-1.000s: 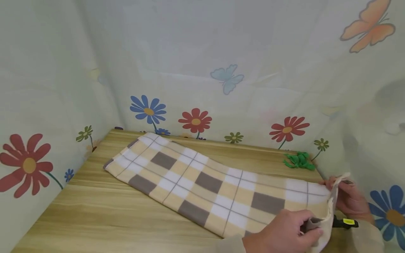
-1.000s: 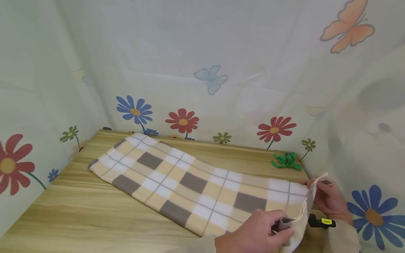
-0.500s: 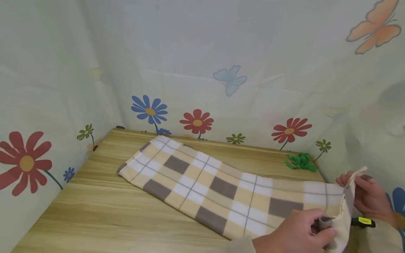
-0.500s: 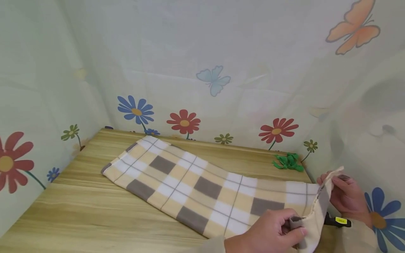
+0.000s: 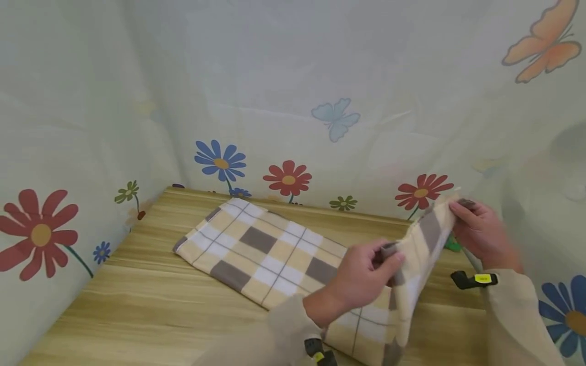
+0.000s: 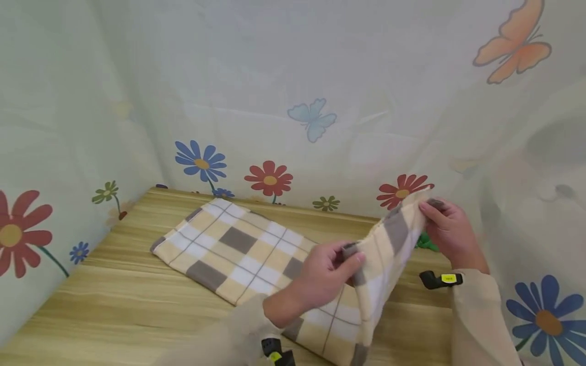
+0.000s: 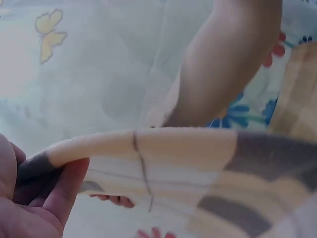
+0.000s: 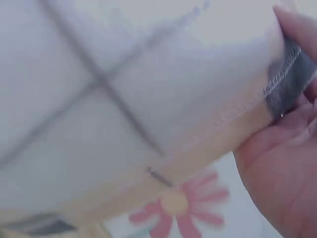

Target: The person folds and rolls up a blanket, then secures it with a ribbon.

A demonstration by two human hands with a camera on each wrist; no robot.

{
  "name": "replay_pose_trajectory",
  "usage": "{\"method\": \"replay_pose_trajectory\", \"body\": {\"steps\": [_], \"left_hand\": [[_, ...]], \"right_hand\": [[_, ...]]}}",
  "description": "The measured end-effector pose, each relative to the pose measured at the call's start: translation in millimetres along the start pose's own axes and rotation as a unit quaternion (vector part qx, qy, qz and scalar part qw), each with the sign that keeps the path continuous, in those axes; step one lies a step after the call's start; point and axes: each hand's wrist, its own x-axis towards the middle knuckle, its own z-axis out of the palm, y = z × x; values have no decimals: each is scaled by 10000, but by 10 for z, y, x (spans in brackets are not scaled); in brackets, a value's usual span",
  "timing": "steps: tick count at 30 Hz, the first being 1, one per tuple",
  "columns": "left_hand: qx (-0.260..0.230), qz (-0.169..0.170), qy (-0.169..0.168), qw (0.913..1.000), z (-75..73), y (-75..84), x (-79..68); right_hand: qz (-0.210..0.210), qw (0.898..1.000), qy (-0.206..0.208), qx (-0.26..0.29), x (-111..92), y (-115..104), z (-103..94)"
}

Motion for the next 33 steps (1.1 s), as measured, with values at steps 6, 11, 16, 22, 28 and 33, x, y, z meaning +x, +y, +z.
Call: {"method": "replay_pose_trajectory", "body": {"steps": [6,11,16,22,28,33], "left_hand": [[303,-171,900,9953,-732,73,-29],[478,-388,1431,9878,-1300,92,-144],[805,-686,1549,9822,-1853,49,-334],[1354,-870,1833,9698,-2350,22,-555],[1751,-1015,2171,9549,-2780,9,-757],[1795,-1423,2225,9476,-3077,-180,-937]], "right_hand": [[482,9855,438,-1567,623,35,524],[709,9257,729,-3643,1106,209,956],[304,9387,484,-3399,1561,594,1374],[41,9499,318,-3109,1973,991,1831],[-188,9504,327,-3087,2294,1385,2287],[130,9371,177,-3482,2347,1838,2537]]}}
